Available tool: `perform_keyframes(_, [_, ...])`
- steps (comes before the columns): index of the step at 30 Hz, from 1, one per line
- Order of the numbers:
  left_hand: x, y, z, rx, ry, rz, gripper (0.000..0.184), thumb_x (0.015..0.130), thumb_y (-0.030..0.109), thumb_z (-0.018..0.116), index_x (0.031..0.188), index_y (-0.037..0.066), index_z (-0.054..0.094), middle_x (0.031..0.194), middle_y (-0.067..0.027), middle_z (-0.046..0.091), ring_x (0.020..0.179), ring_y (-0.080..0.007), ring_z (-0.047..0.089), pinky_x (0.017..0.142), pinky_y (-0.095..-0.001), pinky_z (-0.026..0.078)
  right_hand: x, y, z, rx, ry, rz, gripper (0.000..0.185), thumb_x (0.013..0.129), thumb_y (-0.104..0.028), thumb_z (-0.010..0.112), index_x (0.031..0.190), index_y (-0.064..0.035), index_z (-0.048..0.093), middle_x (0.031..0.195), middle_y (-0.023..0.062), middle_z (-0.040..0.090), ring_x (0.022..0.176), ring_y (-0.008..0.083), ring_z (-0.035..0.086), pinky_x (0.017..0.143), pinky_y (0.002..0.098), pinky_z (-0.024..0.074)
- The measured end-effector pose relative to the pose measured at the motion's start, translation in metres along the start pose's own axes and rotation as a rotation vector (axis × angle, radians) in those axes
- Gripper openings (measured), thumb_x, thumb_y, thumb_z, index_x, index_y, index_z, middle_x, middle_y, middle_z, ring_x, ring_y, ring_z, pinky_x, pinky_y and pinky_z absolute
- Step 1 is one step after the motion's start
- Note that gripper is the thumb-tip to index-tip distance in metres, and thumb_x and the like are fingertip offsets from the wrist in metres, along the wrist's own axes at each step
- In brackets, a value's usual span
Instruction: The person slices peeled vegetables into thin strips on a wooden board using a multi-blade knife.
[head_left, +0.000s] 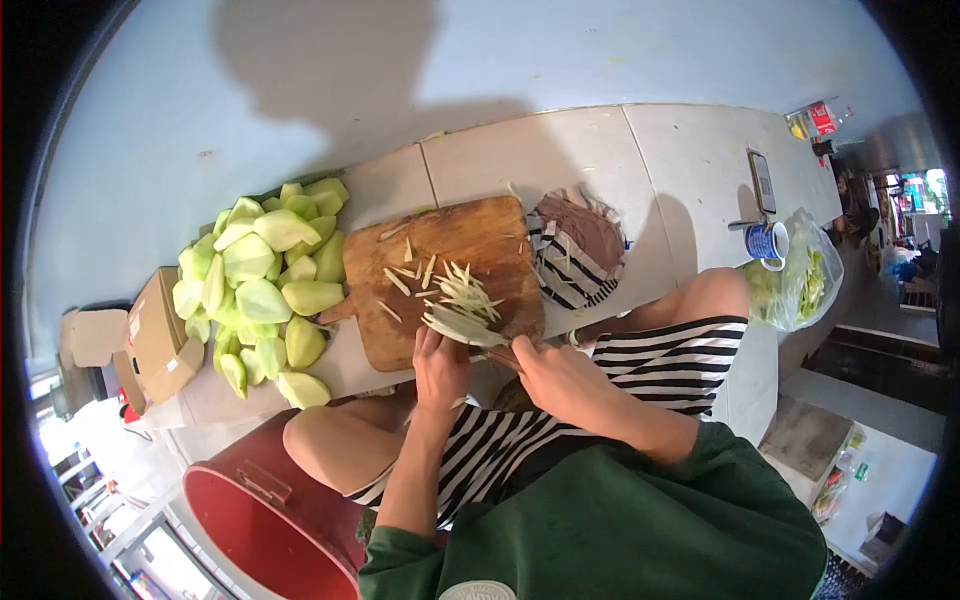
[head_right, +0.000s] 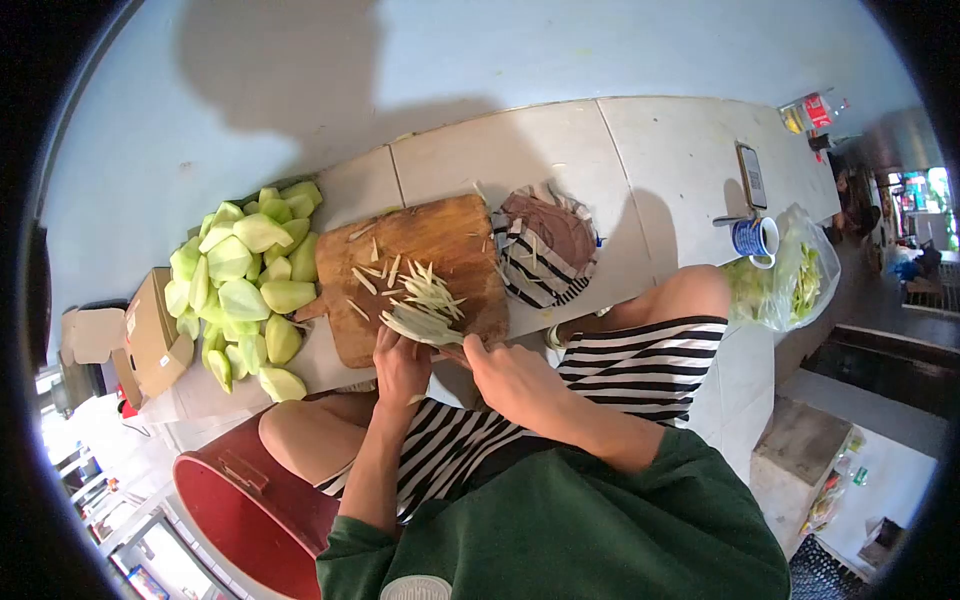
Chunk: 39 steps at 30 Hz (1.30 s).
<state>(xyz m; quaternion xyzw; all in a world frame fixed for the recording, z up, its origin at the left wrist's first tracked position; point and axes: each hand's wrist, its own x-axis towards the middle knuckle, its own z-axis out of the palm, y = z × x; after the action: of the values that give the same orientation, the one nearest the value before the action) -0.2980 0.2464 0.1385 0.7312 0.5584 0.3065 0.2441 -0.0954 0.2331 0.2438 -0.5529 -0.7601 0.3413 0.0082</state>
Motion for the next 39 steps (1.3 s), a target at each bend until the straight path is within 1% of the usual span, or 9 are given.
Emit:
perform_keyframes(4, [0.004,0.002,-0.002,-0.019,-0.004,-0.014,0.039,0.07,-0.012,0.069,0.108,0.001,0.072,0.108,-0.0176,0.069,0.103,-0.0424,0.063,0.089,-0.048,0.054,0.004,0.002,0.008,-0.033,-0.026,0.019,0.023,0.094,-0.011,0.062,0.106,0.0015,0.047,0.07,0.024,0.068,0.066,0.0421,0.071,0.055,0.0499,0.0575])
perform_keyframes(7, [0.004,0.0,-0.001,-0.007,0.023,0.006,0.038,0.071,-0.011,0.067,0.106,0.003,0.073,0.106,-0.0157,0.069,0.093,-0.0402,0.061,0.084,-0.0478,0.054,0.022,0.018,0.038,0.005,0.049,-0.034,0.024,0.094,-0.012,0.063,0.107,0.0008,0.047,0.069,0.0238,0.068,0.067,0.0424,0.071,0.054,0.0498,0.0576])
perform_keyframes(9, [0.005,-0.001,0.001,0.001,0.05,0.027,0.04,0.07,-0.011,0.068,0.106,0.003,0.073,0.107,-0.0154,0.069,0.096,-0.0403,0.062,0.085,-0.0473,0.054,0.022,0.017,0.037,0.029,-0.027,0.035,0.03,0.093,-0.012,0.066,0.108,0.0025,0.045,0.078,0.0271,0.067,0.069,0.0451,0.069,0.057,0.0513,0.0556])
perform_keyframes(15, [0.003,0.003,-0.004,-0.023,0.02,-0.012,0.038,0.07,-0.011,0.071,0.106,0.002,0.073,0.111,-0.0165,0.07,0.105,-0.0418,0.065,0.088,-0.0477,0.055,-0.004,0.0,0.005,0.025,-0.001,0.008,0.029,0.093,-0.012,0.064,0.112,0.0024,0.047,0.07,0.0241,0.068,0.067,0.044,0.071,0.056,0.052,0.0579])
perform_keyframes(20, [0.006,0.003,-0.001,0.012,0.076,0.025,0.034,0.073,-0.01,0.069,0.105,0.001,0.074,0.105,-0.0161,0.07,0.099,-0.0402,0.063,0.087,-0.0486,0.054,0.024,0.015,0.029,0.091,0.004,0.014,0.029,0.092,-0.01,0.066,0.107,0.004,0.044,0.076,0.0266,0.066,0.067,0.0459,0.068,0.058,0.0509,0.0558])
perform_keyframes(25, [0.001,-0.002,-0.001,0.015,0.054,0.023,0.033,0.073,-0.009,0.071,0.105,0.001,0.073,0.106,-0.0163,0.07,0.101,-0.0407,0.064,0.087,-0.0483,0.054,0.002,0.003,0.015,0.084,0.016,-0.013,0.025,0.093,-0.009,0.064,0.103,0.003,0.044,0.068,0.0264,0.065,0.065,0.0461,0.068,0.054,0.0522,0.0538])
perform_keyframes(32, [0.005,0.0,0.0,-0.008,0.082,0.019,0.032,0.073,-0.009,0.072,0.104,0.0,0.073,0.106,-0.0161,0.07,0.101,-0.041,0.064,0.087,-0.0479,0.054,0.022,0.01,0.032,0.132,0.029,-0.002,0.024,0.094,-0.011,0.063,0.104,0.0016,0.044,0.068,0.0265,0.066,0.068,0.0484,0.068,0.058,0.0546,0.0556])
perform_keyframes(34, [0.006,-0.005,0.002,-0.024,0.072,0.01,0.031,0.074,-0.009,0.072,0.104,0.001,0.073,0.106,-0.0162,0.07,0.1,-0.0409,0.064,0.087,-0.0475,0.054,0.015,0.003,0.024,0.119,0.03,0.014,0.025,0.094,-0.008,0.063,0.104,0.0035,0.043,0.074,0.0286,0.066,0.07,0.0486,0.067,0.056,0.0545,0.0535])
perform_keyframes(39, [0.0,-0.004,0.001,-0.011,0.103,0.032,0.028,0.076,-0.008,0.071,0.102,0.002,0.074,0.102,-0.0159,0.07,0.096,-0.0402,0.064,0.084,-0.0465,0.055,0.005,0.004,0.021,0.135,0.003,0.003,0.026,0.093,-0.007,0.064,0.104,0.0039,0.043,0.069,0.0279,0.064,0.068,0.0482,0.067,0.056,0.0541,0.0539])
